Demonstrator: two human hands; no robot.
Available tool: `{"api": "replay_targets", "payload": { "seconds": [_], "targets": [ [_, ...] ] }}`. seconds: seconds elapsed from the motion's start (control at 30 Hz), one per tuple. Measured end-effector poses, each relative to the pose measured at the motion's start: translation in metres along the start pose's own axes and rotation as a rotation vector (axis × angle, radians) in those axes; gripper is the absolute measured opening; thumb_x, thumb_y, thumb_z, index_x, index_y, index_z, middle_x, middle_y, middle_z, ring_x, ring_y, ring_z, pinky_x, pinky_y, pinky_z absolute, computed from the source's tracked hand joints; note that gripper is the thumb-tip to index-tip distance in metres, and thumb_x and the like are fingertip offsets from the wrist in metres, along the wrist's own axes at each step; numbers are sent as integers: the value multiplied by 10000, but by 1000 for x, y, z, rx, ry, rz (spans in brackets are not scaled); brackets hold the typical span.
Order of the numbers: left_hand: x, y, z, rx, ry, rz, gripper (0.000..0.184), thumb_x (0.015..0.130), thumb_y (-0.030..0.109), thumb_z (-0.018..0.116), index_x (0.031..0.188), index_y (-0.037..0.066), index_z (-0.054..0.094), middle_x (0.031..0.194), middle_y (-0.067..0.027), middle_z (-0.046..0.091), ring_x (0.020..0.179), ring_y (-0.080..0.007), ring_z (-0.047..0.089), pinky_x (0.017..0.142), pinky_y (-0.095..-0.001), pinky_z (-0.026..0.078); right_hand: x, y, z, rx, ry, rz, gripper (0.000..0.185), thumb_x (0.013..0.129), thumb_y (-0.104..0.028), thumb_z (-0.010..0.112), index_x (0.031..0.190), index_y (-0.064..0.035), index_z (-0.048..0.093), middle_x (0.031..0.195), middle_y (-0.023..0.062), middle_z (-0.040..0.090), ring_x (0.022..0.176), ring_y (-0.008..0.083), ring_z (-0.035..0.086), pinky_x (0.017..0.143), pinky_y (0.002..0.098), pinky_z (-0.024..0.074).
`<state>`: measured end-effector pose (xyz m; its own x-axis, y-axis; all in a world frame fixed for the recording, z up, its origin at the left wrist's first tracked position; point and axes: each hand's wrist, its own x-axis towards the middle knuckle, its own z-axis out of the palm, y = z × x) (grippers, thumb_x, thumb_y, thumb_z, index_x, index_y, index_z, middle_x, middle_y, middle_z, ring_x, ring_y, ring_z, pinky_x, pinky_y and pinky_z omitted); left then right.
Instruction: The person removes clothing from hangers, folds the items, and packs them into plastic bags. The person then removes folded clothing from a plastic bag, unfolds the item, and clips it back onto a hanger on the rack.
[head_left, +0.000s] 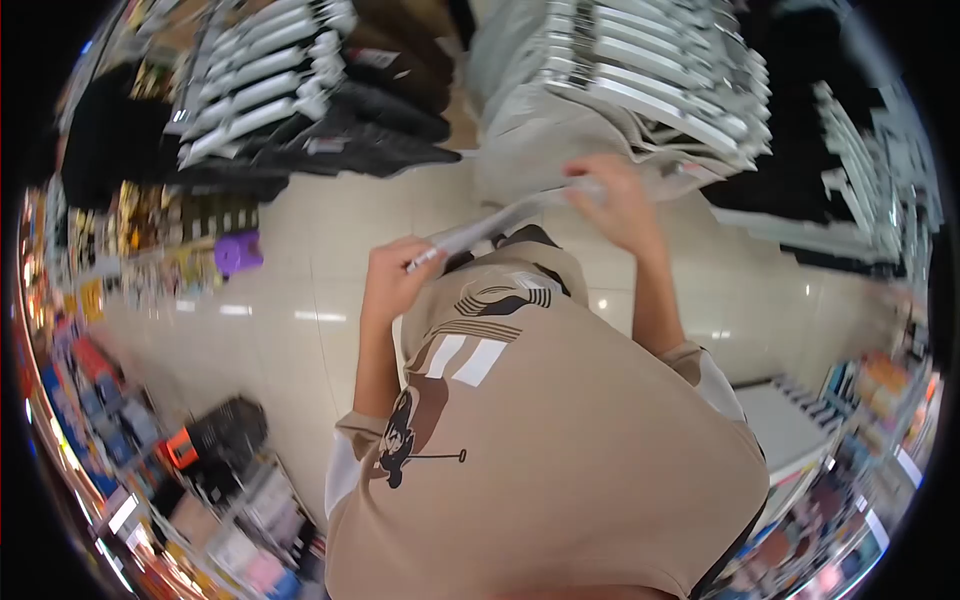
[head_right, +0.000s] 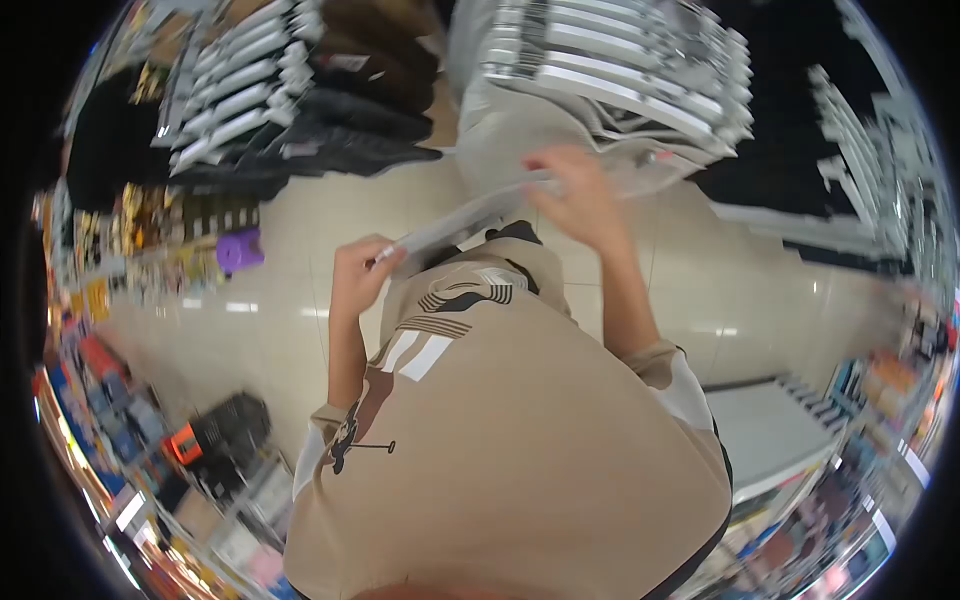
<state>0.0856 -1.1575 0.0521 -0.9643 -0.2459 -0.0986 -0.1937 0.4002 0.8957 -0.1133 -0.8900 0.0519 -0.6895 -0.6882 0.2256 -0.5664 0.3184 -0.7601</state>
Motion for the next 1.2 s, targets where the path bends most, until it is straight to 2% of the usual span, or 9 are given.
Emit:
{"api": "replay_targets", "payload": {
  "seconds": [0.03,0.1,0.17,0.37,0.4,0.53,0.77,1.0,1.2],
  "targets": [
    [0,5,2,-32,-73,6,103,813,69,692,775,-26,686,679,-88,630,595,-121,522,539,-261,372,-4,-9,14,-78,-5,-80,260,794,-159,683,1016,-28,645,989,122,663,937,293,634,842,387,485],
    [2,10,-1,27,-188,59,106,810,84,700,805,-22,692,673,-98,629,577,-159,527,538,-279,390,-7,-47,44,206,-144,-52,270,794,-217,695,993,-38,662,979,138,668,938,333,629,847,413,482],
    [2,11,-5,72,-273,129,114,799,90,710,818,-21,696,677,-108,633,571,-190,539,541,-289,405,-18,-85,75,111,-70,-226,231,792,-192,722,972,-52,685,959,101,679,885,306,623,809,400,485],
    [-12,0,-25,1,-440,362,119,770,83,721,820,-22,692,697,-132,644,601,-250,594,561,-302,435,-66,-140,121,72,190,-89,108,772,-159,714,842,-85,677,815,67,664,782,281,618,695,412,468],
    [-19,2,-22,-18,-482,378,115,772,81,719,815,-22,689,697,-134,643,605,-256,600,561,-305,437,-75,-148,122,79,218,-44,87,789,-135,714,828,-67,676,783,55,658,766,263,608,697,372,468],
    [-43,10,0,-77,-629,427,129,783,84,716,771,-33,664,686,-132,637,595,-258,591,558,-306,439,-113,-169,125,-28,291,-17,101,793,-159,715,817,-75,664,796,48,646,745,260,598,677,370,459],
    [-49,27,45,-112,-729,428,116,811,99,720,812,-17,714,711,-120,677,591,-175,590,544,-291,426,-195,-171,82,-218,450,256,125,820,-177,685,836,-61,641,808,71,621,774,279,603,701,377,463],
    [-47,75,130,-141,-874,441,72,801,45,699,801,-26,711,681,-86,657,600,-120,560,537,-271,412,-362,-137,2,-304,698,544,117,806,-121,699,831,-27,635,812,110,637,754,307,613,671,383,486],
    [-52,146,236,-176,-1012,473,69,803,25,686,793,-38,712,697,-59,655,614,-87,543,532,-245,395,-516,-115,-31,-309,1098,765,90,805,-65,706,834,-3,646,803,130,646,749,276,621,678,347,487]
  ]
}}
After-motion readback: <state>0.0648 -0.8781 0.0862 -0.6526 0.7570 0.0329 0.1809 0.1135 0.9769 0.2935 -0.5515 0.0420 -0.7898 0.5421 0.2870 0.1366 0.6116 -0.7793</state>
